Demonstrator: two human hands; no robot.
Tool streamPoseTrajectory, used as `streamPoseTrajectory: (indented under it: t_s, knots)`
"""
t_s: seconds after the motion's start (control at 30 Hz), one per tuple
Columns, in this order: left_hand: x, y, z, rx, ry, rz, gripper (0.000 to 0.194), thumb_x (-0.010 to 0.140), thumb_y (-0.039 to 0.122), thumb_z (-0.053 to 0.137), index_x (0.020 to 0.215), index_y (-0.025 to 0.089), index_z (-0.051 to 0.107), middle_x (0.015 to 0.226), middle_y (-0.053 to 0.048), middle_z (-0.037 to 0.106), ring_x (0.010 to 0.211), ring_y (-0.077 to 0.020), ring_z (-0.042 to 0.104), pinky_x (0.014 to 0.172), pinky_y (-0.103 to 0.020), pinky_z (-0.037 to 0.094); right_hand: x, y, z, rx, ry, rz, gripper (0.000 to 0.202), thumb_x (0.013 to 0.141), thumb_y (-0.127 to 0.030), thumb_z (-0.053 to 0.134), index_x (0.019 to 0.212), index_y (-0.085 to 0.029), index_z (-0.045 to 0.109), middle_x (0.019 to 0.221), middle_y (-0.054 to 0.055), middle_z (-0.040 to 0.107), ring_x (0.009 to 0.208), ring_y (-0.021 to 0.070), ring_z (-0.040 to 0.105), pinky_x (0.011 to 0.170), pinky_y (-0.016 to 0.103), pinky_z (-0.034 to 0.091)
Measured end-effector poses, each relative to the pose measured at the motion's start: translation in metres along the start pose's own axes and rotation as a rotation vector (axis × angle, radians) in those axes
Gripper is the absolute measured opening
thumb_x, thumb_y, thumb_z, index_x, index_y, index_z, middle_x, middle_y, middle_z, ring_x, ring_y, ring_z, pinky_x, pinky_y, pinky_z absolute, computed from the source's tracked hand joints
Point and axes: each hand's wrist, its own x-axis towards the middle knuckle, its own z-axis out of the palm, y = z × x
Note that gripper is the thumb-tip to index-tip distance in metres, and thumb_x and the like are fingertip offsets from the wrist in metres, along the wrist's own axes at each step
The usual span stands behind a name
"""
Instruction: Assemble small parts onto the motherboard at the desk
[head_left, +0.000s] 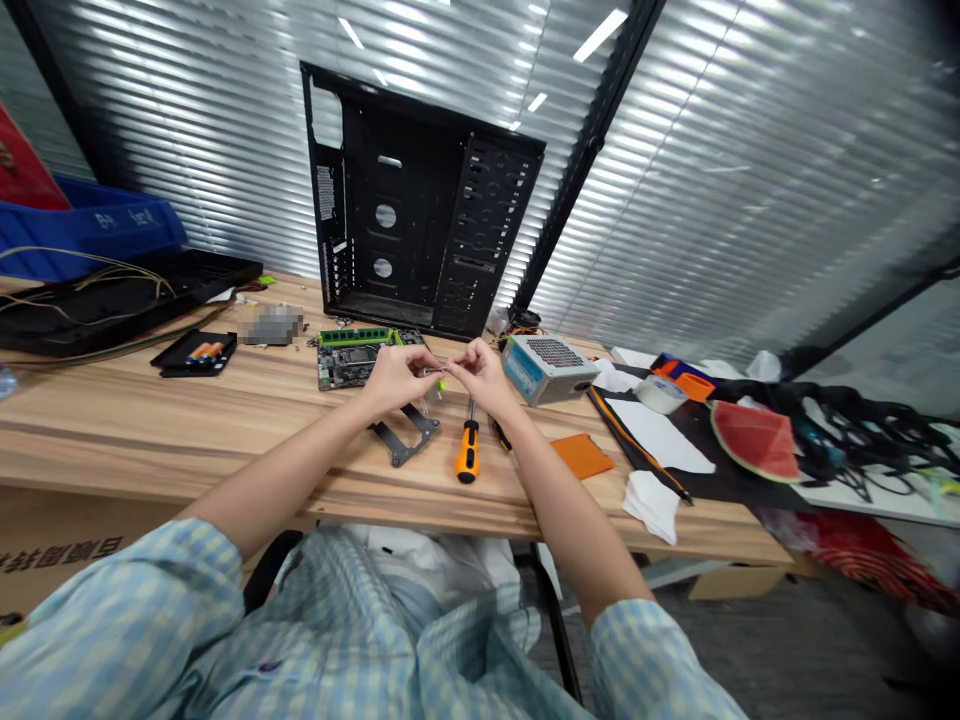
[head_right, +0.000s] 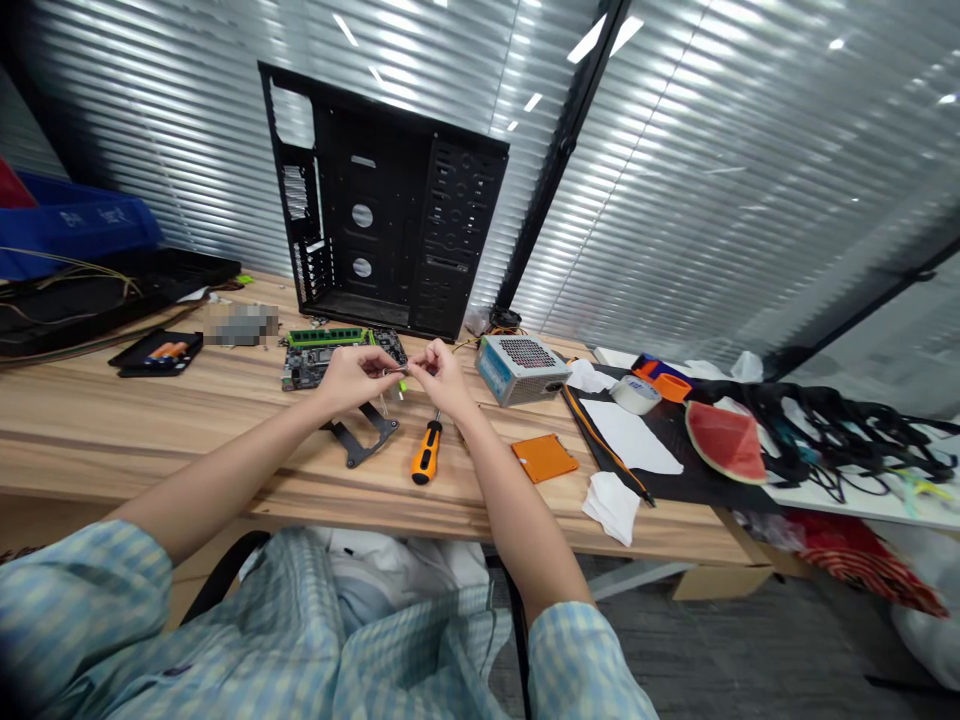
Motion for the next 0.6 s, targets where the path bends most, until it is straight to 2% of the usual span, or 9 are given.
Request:
streamPoseTrajectory:
  t_s: [0.17,0.33,0.53,0.6]
  knots:
    - [0.002,0.002,-0.001,-0.027,0.034,-0.027,0.018,0.074,0.029,0.063,0.074,0.013,0.071,0.066,-0.003,0.069,0.056,-0.0118,0.058,0.052,-0.021,0.043,-0.001,0.002,0.01,0.026,0.074,0.053,0.046,0.072,-0.04,0.07,0.075,-0.025,0.027,0.073,-0.004,0.06,0.068,0.0132,0.058,0.067,0.028,0.047]
    - [0.002,0.004,-0.002,0.042,0.044,-0.02,0.017,0.078,0.027,0.06,0.08,0.015,0.072,0.074,-0.004,0.073,0.062,-0.0142,0.063,0.06,-0.023,0.048,-0.004,0.003,0.017,-0.095,0.167,0.047,0.043,0.073,-0.04,0.067,0.077,-0.025,0.026,0.075,-0.002,0.062,0.07,0.0148,0.06,0.066,0.03,0.048]
    - [0.003,0.001,-0.001,0.199,0.024,0.092,0.019,0.081,0.018,0.057,0.088,0.016,0.075,0.085,-0.007,0.075,0.076,-0.017,0.067,0.075,-0.028,0.051,-0.007,0.006,0.022,-0.204,0.261,0.065,0.041,0.076,-0.036,0.064,0.078,-0.026,0.024,0.077,-0.002,0.065,0.066,0.0135,0.059,0.064,0.028,0.046]
    - [0.003,0.0,-0.001,0.221,0.018,0.138,0.02,0.082,0.016,0.055,0.088,0.016,0.075,0.086,-0.007,0.075,0.077,-0.017,0.067,0.076,-0.028,0.051,-0.008,0.009,0.022,-0.264,0.243,0.077,0.04,0.079,-0.036,0.06,0.078,-0.026,0.022,0.077,-0.002,0.064,0.067,0.0138,0.059,0.064,0.028,0.046]
